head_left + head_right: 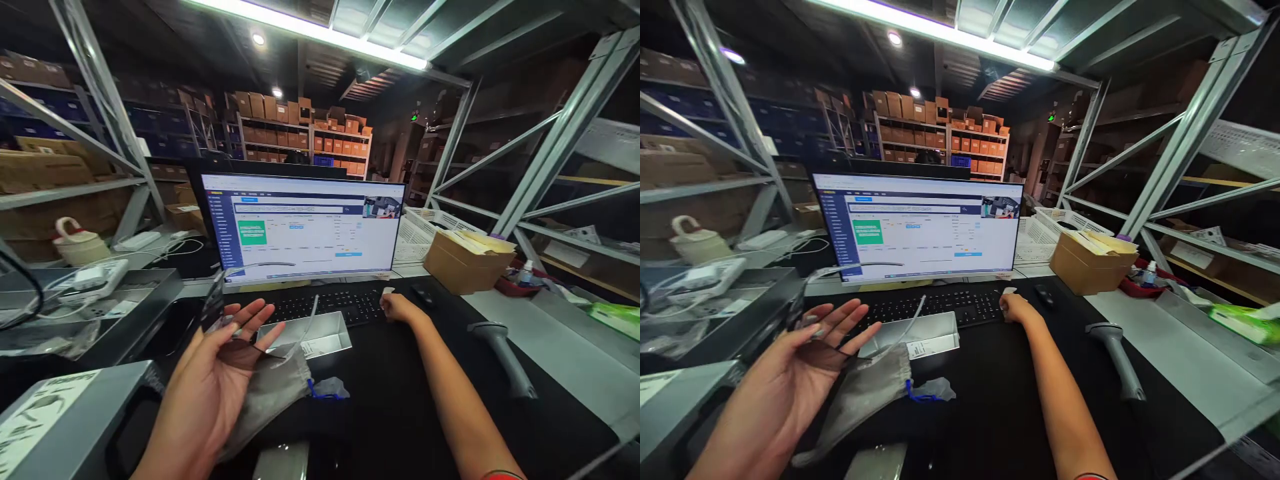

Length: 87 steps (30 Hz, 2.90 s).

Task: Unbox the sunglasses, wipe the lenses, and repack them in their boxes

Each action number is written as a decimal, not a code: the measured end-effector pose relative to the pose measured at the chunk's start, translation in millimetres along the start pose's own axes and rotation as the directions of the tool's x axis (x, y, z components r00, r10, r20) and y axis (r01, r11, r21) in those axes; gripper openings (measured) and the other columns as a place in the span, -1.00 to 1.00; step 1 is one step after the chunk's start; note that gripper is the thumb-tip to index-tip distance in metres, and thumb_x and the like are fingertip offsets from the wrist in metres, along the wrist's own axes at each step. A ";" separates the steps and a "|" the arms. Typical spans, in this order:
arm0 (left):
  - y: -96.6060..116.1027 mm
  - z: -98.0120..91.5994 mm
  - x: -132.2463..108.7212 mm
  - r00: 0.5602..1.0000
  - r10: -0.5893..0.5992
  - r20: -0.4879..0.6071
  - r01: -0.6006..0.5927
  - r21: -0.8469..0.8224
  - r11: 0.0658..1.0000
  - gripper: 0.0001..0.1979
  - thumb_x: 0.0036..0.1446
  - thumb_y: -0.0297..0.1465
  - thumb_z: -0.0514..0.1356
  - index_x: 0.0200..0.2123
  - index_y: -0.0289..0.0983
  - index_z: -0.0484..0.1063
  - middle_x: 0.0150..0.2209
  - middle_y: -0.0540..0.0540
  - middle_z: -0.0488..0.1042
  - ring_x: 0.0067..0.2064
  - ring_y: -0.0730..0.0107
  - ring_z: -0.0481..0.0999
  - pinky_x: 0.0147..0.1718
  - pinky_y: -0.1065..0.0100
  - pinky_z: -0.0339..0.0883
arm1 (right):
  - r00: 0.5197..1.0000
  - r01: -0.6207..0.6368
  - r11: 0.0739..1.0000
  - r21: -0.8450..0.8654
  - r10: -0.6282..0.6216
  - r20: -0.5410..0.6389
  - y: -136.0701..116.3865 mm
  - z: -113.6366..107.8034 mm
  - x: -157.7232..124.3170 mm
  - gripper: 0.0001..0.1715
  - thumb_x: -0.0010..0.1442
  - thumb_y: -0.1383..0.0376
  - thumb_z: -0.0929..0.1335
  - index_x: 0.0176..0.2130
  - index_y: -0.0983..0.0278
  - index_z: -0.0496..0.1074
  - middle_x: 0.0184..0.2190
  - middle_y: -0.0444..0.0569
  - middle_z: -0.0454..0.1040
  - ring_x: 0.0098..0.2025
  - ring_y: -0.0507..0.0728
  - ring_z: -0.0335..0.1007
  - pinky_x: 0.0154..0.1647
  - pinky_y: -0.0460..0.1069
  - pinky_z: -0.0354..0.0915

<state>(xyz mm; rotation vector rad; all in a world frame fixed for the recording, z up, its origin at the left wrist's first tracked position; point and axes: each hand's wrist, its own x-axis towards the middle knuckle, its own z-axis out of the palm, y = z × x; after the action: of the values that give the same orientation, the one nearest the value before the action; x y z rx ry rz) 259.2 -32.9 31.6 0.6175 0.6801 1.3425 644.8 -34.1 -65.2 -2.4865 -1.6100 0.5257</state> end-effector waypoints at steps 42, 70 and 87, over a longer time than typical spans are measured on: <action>-14.5 -23.1 -18.4 0.691 0.299 0.659 -0.719 0.579 0.385 -0.39 0.09 -0.53 0.07 0.22 -0.09 0.24 0.18 -0.07 0.38 0.16 0.20 0.43 0.16 0.12 0.34 | 0.967 0.249 0.782 0.571 -0.173 -0.185 -71.9 -38.7 -84.5 -0.58 -0.02 0.05 0.32 -0.66 0.18 0.08 -0.72 -0.26 0.03 -0.64 -0.04 -0.10 -0.61 -0.08 -0.15; -24.6 -34.1 -5.8 0.575 0.274 0.771 -0.815 0.514 0.267 -0.26 0.12 -0.59 0.05 0.33 0.05 0.13 0.42 -0.03 0.09 0.41 0.15 0.14 0.33 0.04 0.18 | 0.942 0.149 -0.238 0.960 -0.262 -0.212 -173.6 10.5 -163.7 -0.53 -0.03 -0.06 0.54 -0.41 0.29 0.56 -0.49 -0.03 0.53 -0.41 0.16 0.44 -0.31 0.02 0.35; -39.8 -32.1 -15.7 0.502 0.215 0.837 -0.865 0.487 0.123 -0.29 0.18 -0.54 0.14 0.34 0.03 0.07 0.41 -0.18 0.09 0.34 0.02 0.28 0.20 -0.02 0.36 | 0.550 0.834 0.175 0.523 -0.182 -0.815 -194.8 47.9 -174.4 -0.78 -0.15 0.54 0.36 -0.61 0.24 0.36 -0.65 -0.22 0.45 -0.58 -0.02 0.28 -0.48 -0.14 0.17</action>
<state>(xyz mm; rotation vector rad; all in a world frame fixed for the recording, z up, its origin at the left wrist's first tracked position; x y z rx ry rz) 259.9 -53.2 -17.8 2.4224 0.5885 1.2309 396.3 -113.4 -14.3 -0.8968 -1.2429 0.2854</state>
